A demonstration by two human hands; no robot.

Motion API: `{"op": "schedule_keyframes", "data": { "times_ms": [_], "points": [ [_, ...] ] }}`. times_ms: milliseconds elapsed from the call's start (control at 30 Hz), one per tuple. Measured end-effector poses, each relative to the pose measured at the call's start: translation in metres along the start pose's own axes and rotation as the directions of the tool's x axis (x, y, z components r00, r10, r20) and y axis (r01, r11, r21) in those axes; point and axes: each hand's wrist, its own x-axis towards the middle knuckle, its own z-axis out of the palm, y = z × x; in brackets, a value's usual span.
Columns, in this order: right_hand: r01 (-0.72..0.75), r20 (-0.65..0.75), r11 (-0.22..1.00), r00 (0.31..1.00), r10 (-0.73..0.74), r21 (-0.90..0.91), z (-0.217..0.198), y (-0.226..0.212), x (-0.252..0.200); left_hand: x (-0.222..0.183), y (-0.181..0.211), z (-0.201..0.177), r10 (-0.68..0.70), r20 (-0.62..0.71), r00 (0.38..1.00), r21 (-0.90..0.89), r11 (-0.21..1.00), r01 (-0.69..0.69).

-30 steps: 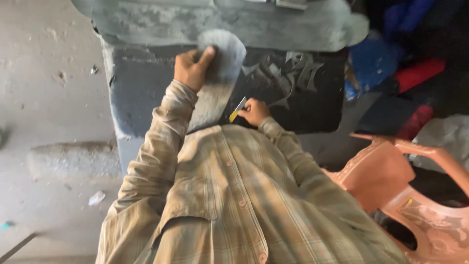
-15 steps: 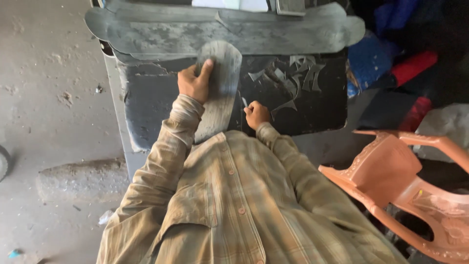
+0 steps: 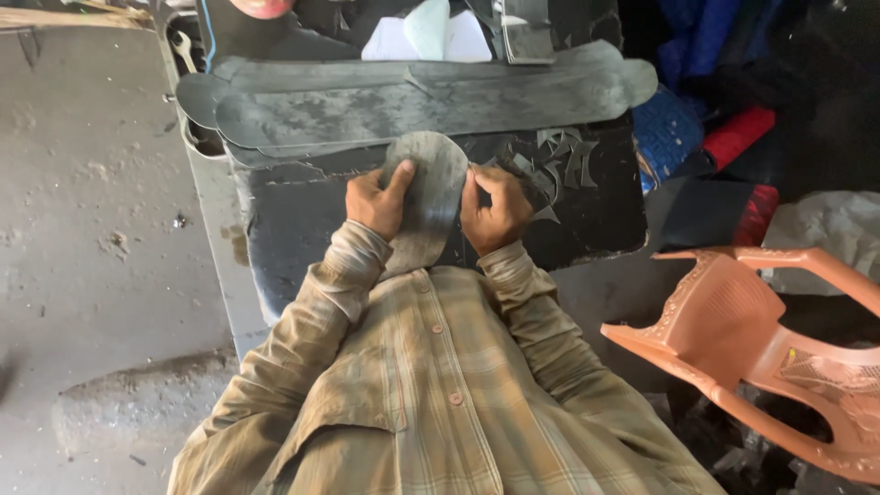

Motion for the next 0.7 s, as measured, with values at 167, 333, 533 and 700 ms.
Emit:
{"op": "schedule_keyframes", "data": {
  "times_ms": [167, 333, 533, 700],
  "points": [
    [0.102, 0.021, 0.994, 0.995, -0.101, -0.049, 0.003, -0.002, 0.01, 0.004, -0.004, -0.001, -0.021, -0.001, 1.0, -0.005, 1.0, 0.021],
    [0.243, 0.04, 0.968, 0.97, -0.241, -0.058, -0.007, 0.02, 0.003, -0.012, -0.002, -0.001, 0.132, 0.255, 0.958, -0.061, 0.991, -0.121],
    [0.156, 0.004, 0.964, 0.987, -0.159, -0.215, -0.022, 0.051, 0.068, -0.04, 0.005, -0.004, 0.233, 0.187, 0.954, -0.173, 0.964, -0.202],
    [0.118, 0.068, 0.99, 0.991, -0.113, -0.075, -0.041, 0.022, 0.035, -0.022, 0.009, -0.003, 0.083, 0.103, 0.991, -0.104, 0.992, -0.073]
  ]
}}
